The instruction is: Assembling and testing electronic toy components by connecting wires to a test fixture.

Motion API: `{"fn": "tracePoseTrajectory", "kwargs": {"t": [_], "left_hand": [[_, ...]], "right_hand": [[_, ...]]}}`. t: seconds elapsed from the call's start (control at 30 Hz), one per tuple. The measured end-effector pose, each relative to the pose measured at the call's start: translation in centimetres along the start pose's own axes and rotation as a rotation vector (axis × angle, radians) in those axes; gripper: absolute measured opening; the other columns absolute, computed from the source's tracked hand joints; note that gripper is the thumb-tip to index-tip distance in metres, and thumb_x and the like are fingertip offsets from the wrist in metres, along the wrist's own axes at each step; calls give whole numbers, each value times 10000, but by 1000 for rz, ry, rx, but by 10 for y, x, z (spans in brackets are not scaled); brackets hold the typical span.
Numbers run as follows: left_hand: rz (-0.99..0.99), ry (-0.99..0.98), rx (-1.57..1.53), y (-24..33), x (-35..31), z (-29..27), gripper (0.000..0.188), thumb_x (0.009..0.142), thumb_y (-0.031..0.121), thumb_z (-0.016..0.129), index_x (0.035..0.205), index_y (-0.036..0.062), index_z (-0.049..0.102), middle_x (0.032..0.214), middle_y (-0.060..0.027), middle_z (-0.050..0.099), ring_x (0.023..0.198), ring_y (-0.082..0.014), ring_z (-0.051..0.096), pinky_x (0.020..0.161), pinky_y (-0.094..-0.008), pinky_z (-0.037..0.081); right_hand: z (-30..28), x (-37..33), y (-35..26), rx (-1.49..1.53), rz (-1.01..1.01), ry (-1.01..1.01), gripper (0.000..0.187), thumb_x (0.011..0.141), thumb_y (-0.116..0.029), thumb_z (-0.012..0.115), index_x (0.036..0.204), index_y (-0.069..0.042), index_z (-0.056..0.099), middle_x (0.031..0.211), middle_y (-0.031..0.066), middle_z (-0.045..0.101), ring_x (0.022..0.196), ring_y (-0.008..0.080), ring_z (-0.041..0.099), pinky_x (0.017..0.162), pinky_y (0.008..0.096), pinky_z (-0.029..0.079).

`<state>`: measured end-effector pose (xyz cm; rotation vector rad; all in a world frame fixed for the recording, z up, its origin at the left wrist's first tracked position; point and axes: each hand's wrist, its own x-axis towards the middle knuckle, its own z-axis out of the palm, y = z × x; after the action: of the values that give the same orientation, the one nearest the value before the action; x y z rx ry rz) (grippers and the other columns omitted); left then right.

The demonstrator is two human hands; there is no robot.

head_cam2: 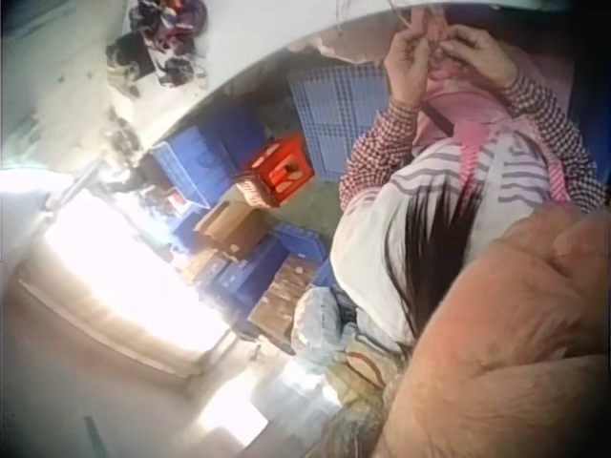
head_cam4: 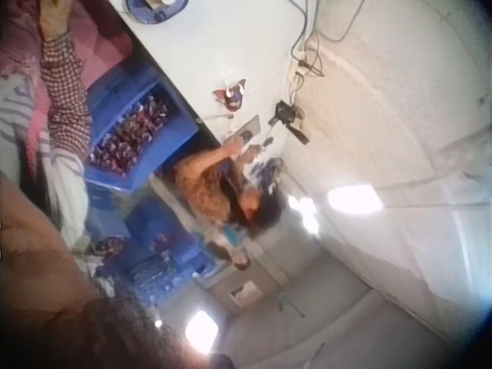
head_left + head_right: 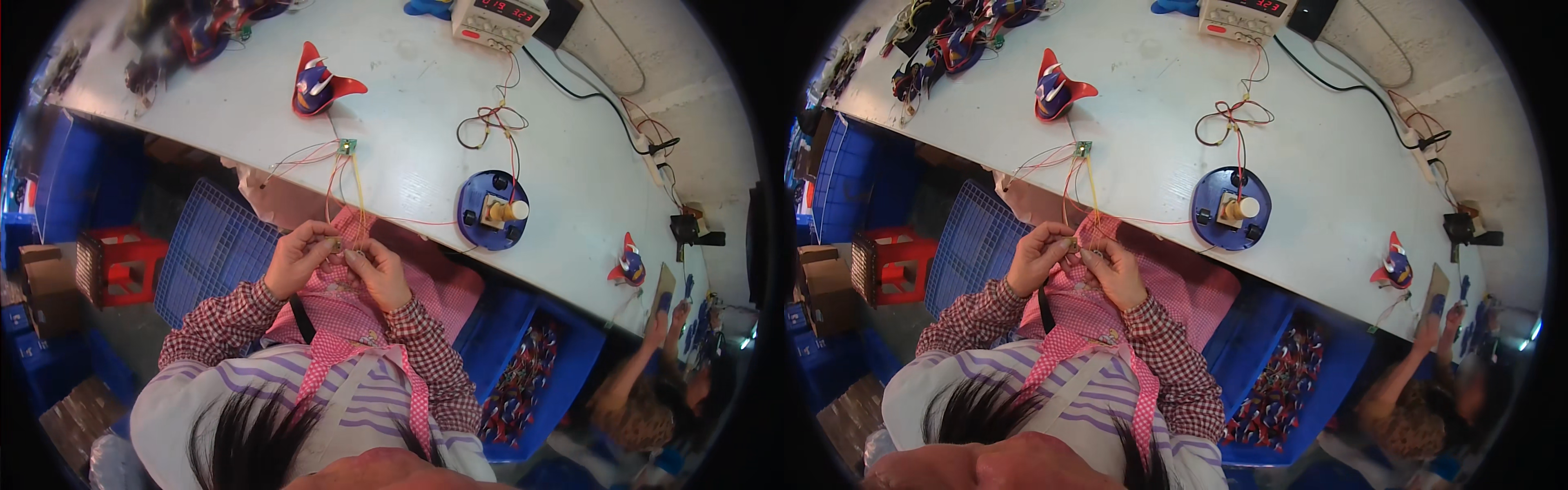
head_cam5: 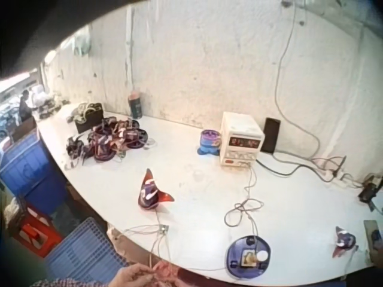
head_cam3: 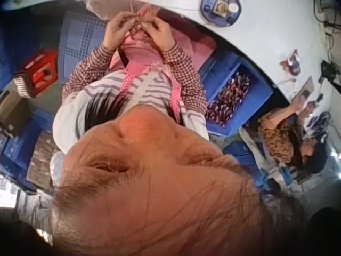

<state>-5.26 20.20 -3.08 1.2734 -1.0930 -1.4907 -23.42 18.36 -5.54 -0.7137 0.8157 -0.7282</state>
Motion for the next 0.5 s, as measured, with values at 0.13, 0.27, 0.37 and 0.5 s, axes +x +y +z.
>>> {"fn": "tracePoseTrajectory", "kwargs": {"t": [0.13, 0.27, 0.37, 0.5], "left_hand": [[16, 11, 72, 2, 0, 4, 200, 955, 89, 549, 1127, -11, 551, 876, -45, 658, 729, -68, 632, 607, -204, 502], [59, 36, 195, 4, 0, 7, 172, 947, 85, 559, 1080, -24, 575, 804, -40, 656, 679, -59, 616, 581, -202, 493], [79, 19, 260, 5, 1, 8, 166, 962, 90, 533, 1075, -25, 571, 804, -43, 645, 666, -65, 615, 579, -207, 514], [49, 9, 249, 3, 3, 7, 171, 980, 107, 506, 1069, -23, 573, 803, -43, 641, 650, -65, 610, 562, -209, 522]], "right_hand": [[-1, -5, -5, -7, -53, -42, 135, 920, -122, 632, 992, -16, 588, 779, -6, 589, 569, 34, 510, 507, 163, 395], [0, -1, -7, -332, -263, 31, 132, 892, -113, 663, 939, -9, 597, 767, -4, 561, 620, 46, 507, 528, 196, 376], [4, 2, -8, -587, -563, 112, 131, 855, -85, 687, 913, 0, 606, 771, 40, 570, 663, 103, 539, 565, 241, 410], [8, 1, -12, -698, -675, 140, 146, 824, -44, 687, 931, 8, 602, 824, 118, 597, 735, 228, 606, 618, 312, 471]]}}
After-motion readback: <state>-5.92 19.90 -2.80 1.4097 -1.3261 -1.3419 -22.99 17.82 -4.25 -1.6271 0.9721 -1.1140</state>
